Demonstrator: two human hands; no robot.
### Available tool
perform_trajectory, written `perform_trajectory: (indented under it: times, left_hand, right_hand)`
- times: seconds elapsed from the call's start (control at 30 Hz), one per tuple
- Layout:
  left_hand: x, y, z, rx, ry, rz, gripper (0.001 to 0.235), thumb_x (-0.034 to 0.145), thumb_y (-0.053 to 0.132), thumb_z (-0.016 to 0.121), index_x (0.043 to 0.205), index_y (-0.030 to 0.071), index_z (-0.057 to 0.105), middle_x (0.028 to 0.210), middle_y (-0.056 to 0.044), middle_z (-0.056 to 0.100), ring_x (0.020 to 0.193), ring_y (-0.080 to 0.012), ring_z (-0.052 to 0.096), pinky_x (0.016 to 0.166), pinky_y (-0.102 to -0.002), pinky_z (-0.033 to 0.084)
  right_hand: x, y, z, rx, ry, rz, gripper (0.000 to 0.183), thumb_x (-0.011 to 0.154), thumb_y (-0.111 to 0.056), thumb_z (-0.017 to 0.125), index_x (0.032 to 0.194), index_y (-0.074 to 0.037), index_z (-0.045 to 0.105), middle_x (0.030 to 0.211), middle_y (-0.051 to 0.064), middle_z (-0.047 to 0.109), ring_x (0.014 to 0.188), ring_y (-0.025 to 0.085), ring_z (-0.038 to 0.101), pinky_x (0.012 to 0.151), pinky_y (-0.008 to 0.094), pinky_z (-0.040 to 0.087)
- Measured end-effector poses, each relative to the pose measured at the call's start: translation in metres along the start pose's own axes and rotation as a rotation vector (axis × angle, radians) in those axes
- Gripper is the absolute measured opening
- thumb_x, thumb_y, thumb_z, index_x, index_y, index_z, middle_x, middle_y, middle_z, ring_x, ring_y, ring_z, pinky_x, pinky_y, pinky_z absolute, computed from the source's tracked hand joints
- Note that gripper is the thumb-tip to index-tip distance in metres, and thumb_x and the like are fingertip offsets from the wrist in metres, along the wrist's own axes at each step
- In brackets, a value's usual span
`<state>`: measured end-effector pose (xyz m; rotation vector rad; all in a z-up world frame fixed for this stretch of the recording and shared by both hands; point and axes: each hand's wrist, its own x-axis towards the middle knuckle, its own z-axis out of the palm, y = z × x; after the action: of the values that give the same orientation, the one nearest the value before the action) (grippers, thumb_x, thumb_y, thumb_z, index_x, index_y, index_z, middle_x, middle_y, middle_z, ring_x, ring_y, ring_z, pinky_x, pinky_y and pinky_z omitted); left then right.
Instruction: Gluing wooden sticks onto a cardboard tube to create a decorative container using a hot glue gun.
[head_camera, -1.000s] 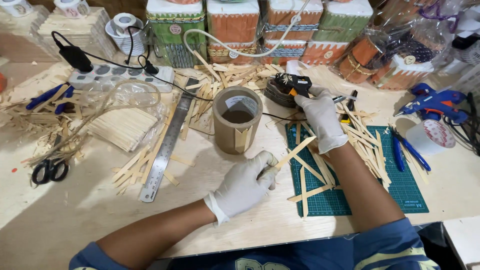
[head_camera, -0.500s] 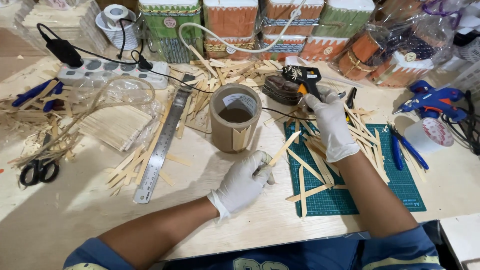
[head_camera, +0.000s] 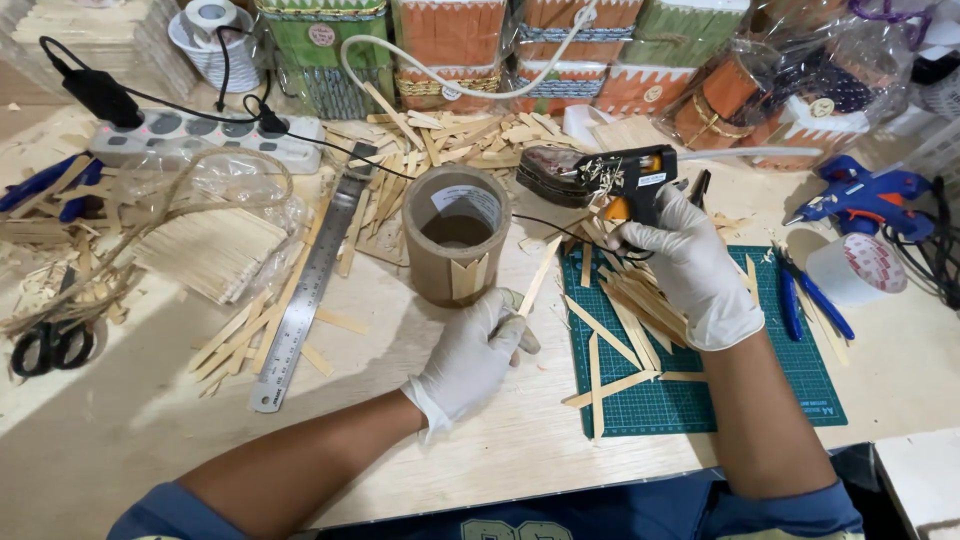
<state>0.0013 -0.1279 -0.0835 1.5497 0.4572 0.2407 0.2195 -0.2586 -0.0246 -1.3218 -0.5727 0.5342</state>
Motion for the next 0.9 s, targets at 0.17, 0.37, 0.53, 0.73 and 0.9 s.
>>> perform_trajectory:
  times: [0.17, 0.37, 0.53, 0.73, 0.9]
  left_hand:
    - [0.002, -0.003, 0.0, -0.041, 0.02, -0.006, 0.016, 0.098, 0.006, 0.054, 0.107, 0.007, 0.066, 0.076, -0.012, 0.077, 0.055, -0.0124, 0.066, 0.053, -0.021, 0.052]
    - [0.002, -0.003, 0.0, -0.042, 0.052, -0.017, 0.018, 0.097, 0.004, 0.054, 0.109, 0.007, 0.068, 0.076, -0.012, 0.076, 0.055, -0.0122, 0.066, 0.053, -0.021, 0.053]
    - [0.003, -0.006, -0.001, -0.076, 0.055, -0.024, 0.018, 0.097, 0.004, 0.054, 0.11, 0.006, 0.068, 0.076, -0.013, 0.076, 0.055, -0.0121, 0.066, 0.053, -0.021, 0.054]
    - [0.004, -0.006, -0.001, -0.07, 0.06, -0.012, 0.02, 0.096, 0.003, 0.055, 0.11, 0.006, 0.068, 0.076, -0.014, 0.076, 0.054, -0.0137, 0.067, 0.052, -0.024, 0.055]
    - [0.005, -0.007, 0.0, -0.075, 0.079, -0.008, 0.014, 0.097, 0.005, 0.056, 0.104, 0.005, 0.068, 0.075, -0.013, 0.077, 0.052, -0.0132, 0.067, 0.053, -0.023, 0.054]
  right_hand:
    - [-0.001, 0.006, -0.011, -0.157, -0.033, -0.04, 0.033, 0.089, 0.006, 0.068, 0.12, -0.001, 0.06, 0.087, 0.019, 0.067, 0.068, 0.026, 0.068, 0.063, 0.031, 0.054]
    - [-0.01, -0.008, 0.008, -0.148, 0.074, 0.056, 0.051, 0.101, -0.05, 0.042, 0.134, -0.013, 0.052, 0.126, 0.018, 0.053, 0.113, 0.032, 0.054, 0.094, 0.043, 0.043]
    - [-0.007, -0.009, 0.013, -0.13, 0.104, 0.039, 0.058, 0.102, -0.054, 0.044, 0.139, -0.009, 0.055, 0.082, 0.019, 0.063, 0.069, 0.028, 0.067, 0.051, 0.03, 0.056]
    - [-0.001, 0.019, -0.008, 0.045, 0.064, -0.137, 0.034, 0.109, -0.03, 0.051, 0.122, -0.001, 0.061, 0.089, 0.017, 0.066, 0.075, 0.019, 0.068, 0.05, 0.024, 0.058]
    - [0.005, 0.038, -0.031, 0.036, 0.069, -0.076, 0.03, 0.103, -0.031, 0.064, 0.097, -0.002, 0.066, 0.079, 0.021, 0.066, 0.063, 0.025, 0.068, 0.047, 0.031, 0.056]
